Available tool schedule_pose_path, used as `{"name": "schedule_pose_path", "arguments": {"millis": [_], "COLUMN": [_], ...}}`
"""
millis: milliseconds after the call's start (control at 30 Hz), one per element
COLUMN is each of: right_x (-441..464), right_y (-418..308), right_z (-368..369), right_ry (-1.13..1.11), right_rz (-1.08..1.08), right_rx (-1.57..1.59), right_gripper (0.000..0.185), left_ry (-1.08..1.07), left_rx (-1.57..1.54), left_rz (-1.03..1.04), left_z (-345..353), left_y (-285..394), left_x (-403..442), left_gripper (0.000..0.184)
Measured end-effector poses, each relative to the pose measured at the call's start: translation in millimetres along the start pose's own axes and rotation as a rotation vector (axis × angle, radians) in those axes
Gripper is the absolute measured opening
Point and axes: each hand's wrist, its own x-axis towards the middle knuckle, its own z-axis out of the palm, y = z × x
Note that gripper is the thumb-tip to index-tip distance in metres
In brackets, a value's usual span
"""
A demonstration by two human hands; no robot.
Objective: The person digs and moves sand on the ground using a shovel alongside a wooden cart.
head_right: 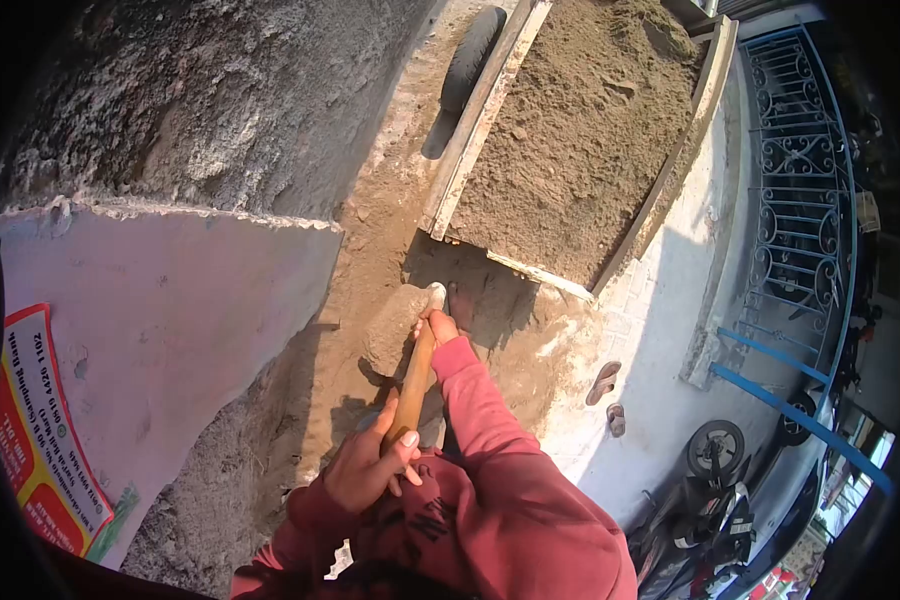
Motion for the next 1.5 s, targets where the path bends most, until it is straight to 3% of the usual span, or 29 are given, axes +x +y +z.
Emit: {"name": "schedule_pose_path", "arguments": {"millis": [67,100,200,233,333,433,567,633,700,767,833,933,1033,1100,1167,1200,1300,1433,1500], "right_x": [-53.0,-82.9,-189.7,-218.4,-310.6,-363.7,-400.7,-414.3,-399.5,-390.6,-390.0,-421.0,-471.4,-483.1,-472.7,-460.3,-397.6,-310.2,-261.9], "right_y": [-35.3,-54.2,-134.2,-165.0,-244.2,-336.3,-454.5,-487.7,-529.3,-572.7,-610.6,-653.9,-608.3,-559.5,-491.1,-449.4,-324.0,-150.2,-74.0], "right_z": [1.0,4.8,28.9,35.7,62.2,85.1,108.9,129.7,140.2,150.7,157.7,155.1,156.3,152.8,148.5,148.1,143.7,148.9,149.8], "right_ry": [-0.02,-0.023,-0.039,-0.073,-0.14,-0.151,-0.24,-0.15,-0.177,-0.134,-0.133,-0.132,-0.134,-0.177,-0.229,-0.228,-0.253,-0.304,-0.303], "right_rz": [-0.022,-0.037,-0.167,-0.148,-0.587,-0.739,-0.824,-0.969,-1.112,-1.132,-1.317,-1.456,-1.624,-1.593,-1.522,-1.487,-1.299,-0.975,-0.846], "right_rx": [0.115,0.109,0.201,0.274,-0.009,-0.041,0.006,-0.079,-0.058,-0.097,-0.197,-0.167,-0.218,-0.229,-0.249,-0.258,-0.24,-0.241,-0.292], "right_gripper": [0.006,0.006,0.007,0.009,0.011,0.012,0.012,0.013,0.015,0.019,0.023,0.016,0.019,0.019,0.017,0.014,0.012,0.016,0.016], "left_ry": [-0.118,-0.122,-0.236,-0.246,-0.202,-0.16,-0.16,-0.135,-0.004,0.272,0.52,0.472,0.536,0.607,0.468,0.433,0.567,0.617,0.651], "left_rx": [0.039,0.038,0.271,0.277,0.304,0.243,0.486,0.588,0.666,0.813,0.869,0.74,0.597,0.523,0.375,0.272,0.284,0.334,0.244], "left_rz": [0.227,0.242,0.593,0.629,0.789,0.914,0.957,1.134,1.13,1.082,0.901,0.943,0.977,0.931,1.011,0.938,0.809,0.307,0.228], "left_z": [11.3,18.2,31.4,40.3,75.1,100.4,101.4,92.0,80.7,76.3,99.8,150.2,199.4,199.0,179.7,164.6,110.3,48.8,26.2], "left_y": [33.0,56.1,124.4,148.4,226.5,282.7,312.4,294.3,273.2,249.4,250.9,266.0,260.7,236.3,187.9,160.8,46.3,-128.4,-222.4], "left_x": [-28.3,-46.9,-76.0,-80.1,-94.8,-98.2,-92.1,-53.3,-5.4,86.2,185.9,284.4,286.7,273.5,260.4,239.3,176.4,99.4,73.6], "left_gripper": [0.07,0.07,0.074,0.074,0.068,0.059,0.055,0.061,0.066,0.065,0.062,0.06,0.057,0.053,0.045,0.029,0.023,0.025,0.029]}}
